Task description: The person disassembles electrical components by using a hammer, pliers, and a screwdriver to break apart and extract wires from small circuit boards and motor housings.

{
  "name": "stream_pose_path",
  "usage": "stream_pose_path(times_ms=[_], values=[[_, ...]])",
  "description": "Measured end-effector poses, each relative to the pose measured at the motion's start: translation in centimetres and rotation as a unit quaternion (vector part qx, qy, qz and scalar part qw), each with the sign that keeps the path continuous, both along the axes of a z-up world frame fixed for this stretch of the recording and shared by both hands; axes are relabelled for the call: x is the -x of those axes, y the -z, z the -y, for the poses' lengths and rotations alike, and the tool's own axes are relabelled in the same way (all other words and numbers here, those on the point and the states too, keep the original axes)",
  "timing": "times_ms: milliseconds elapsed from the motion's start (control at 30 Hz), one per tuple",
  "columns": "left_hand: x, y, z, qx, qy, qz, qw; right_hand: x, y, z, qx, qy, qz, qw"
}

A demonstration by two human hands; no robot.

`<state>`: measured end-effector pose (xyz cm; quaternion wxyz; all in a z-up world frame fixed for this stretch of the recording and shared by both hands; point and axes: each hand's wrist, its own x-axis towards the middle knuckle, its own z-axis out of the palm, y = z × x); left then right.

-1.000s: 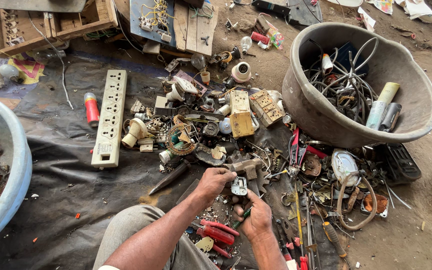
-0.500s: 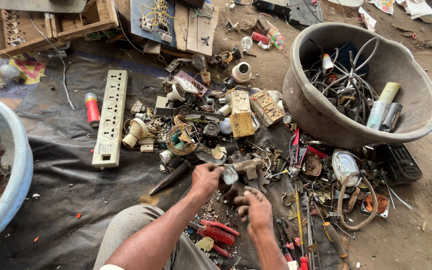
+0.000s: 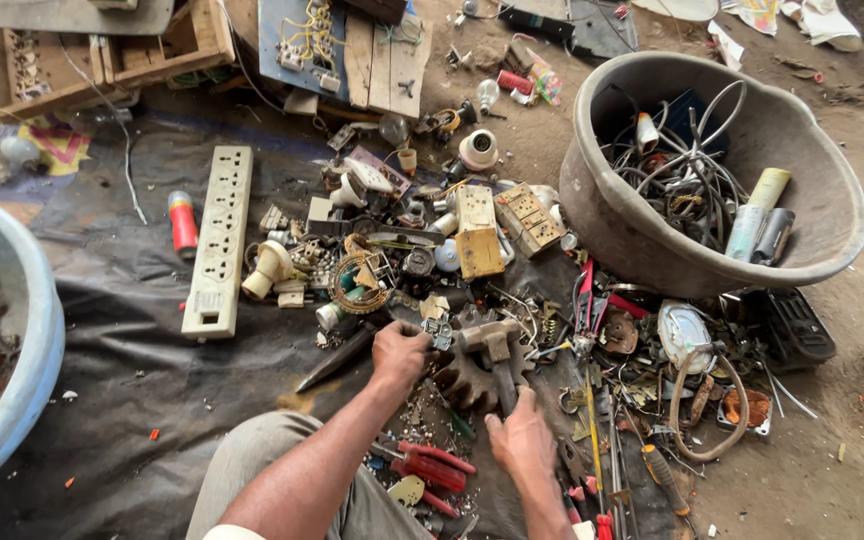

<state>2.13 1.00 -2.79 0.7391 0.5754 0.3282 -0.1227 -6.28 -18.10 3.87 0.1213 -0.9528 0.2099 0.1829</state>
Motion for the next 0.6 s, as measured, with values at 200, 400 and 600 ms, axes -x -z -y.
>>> stream_pose_path(times_ms=[200,400,600], values=[[0.4,0.0,0.3,-0.032,0.107,-0.001,0.994,0.5,3.3,2.6,-0.189,0.049,0.145,0.970],[0.9,0.8,0.7,-0.243,0.242,0.125,0.931,2.3,-0.2,2.1,-0.480,0.298,0.068,0.822],[-0.4,-2.5,-1.2,-0.156,0.234,-0.044,0.959,1.8,-0.8,1.1,-0.497,0.298,0.069,0.812]])
